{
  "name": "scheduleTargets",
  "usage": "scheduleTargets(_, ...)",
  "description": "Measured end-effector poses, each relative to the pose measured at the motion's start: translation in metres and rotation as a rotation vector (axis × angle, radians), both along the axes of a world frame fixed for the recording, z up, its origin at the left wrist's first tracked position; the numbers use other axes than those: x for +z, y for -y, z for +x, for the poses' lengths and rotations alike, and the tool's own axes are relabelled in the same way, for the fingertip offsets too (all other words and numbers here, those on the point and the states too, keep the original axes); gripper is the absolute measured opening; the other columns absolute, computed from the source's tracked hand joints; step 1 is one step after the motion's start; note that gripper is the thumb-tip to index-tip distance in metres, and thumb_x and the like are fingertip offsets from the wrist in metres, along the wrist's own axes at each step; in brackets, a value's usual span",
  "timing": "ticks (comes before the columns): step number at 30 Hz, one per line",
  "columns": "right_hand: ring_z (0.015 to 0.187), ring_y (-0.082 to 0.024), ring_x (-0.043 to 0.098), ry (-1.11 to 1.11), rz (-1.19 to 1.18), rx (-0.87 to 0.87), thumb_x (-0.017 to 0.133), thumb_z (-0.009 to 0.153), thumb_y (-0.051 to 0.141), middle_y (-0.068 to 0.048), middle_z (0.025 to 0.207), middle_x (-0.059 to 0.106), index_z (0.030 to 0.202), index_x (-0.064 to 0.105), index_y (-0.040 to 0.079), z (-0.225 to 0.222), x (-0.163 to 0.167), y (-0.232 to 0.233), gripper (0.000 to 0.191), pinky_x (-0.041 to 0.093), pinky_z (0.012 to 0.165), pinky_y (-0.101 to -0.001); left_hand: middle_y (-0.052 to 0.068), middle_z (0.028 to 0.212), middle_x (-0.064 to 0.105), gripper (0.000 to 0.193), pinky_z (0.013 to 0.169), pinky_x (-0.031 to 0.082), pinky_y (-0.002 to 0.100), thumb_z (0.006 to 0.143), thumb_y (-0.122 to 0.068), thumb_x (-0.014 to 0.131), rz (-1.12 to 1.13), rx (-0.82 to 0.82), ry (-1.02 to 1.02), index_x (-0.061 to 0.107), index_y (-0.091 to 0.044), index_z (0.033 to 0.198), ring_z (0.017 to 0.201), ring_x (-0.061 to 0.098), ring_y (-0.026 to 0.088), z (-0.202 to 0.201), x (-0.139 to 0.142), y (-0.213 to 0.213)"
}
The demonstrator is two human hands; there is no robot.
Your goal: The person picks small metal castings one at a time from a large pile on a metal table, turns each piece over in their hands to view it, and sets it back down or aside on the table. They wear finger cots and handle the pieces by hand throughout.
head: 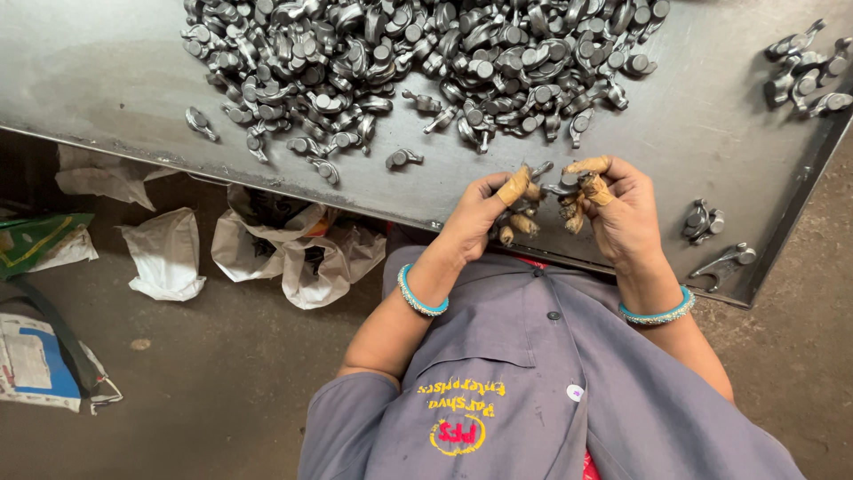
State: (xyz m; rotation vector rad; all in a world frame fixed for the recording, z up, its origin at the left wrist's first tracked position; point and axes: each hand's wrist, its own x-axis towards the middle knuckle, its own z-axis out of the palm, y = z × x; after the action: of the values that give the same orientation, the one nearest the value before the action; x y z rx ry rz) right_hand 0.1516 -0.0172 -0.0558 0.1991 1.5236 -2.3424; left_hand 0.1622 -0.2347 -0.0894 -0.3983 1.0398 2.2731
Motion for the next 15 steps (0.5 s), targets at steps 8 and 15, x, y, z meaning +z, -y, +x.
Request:
scheduleTargets(8,0.084,-0.016,0.059,-0.566,0.685,0.181,0.077,0.093,0.001,-0.007,0.106,0.065,0.115,0.074,0.003,-0.009,0.05,0.032,0.022,0.05,0.07,-0.0292,0.009,0.097,0.072,0.057,0.059,0.058,0.033,0.098,-0.056,0.062,0.249,0.177,0.181,0.07,-0.003,0.118,0.075,0.072,0.019,-0.002,-0.003,0.01)
scheduleTargets(15,0.096,-0.031,0.06,-0.95,1.298,0.277,0.08,0.073,-0.003,-0.007,0.1,0.069,0.111,0.072,0.008,-0.017,0.041,0.055,0.04,0.053,0.086,-0.0396,0.008,0.108,0.072,0.052,0.066,0.057,0.035,0.098,-0.047,0.066,0.28,0.275,0.067,0.068,-0.005,0.128,0.083,0.07,0.019,-0.005,-0.015,0.039)
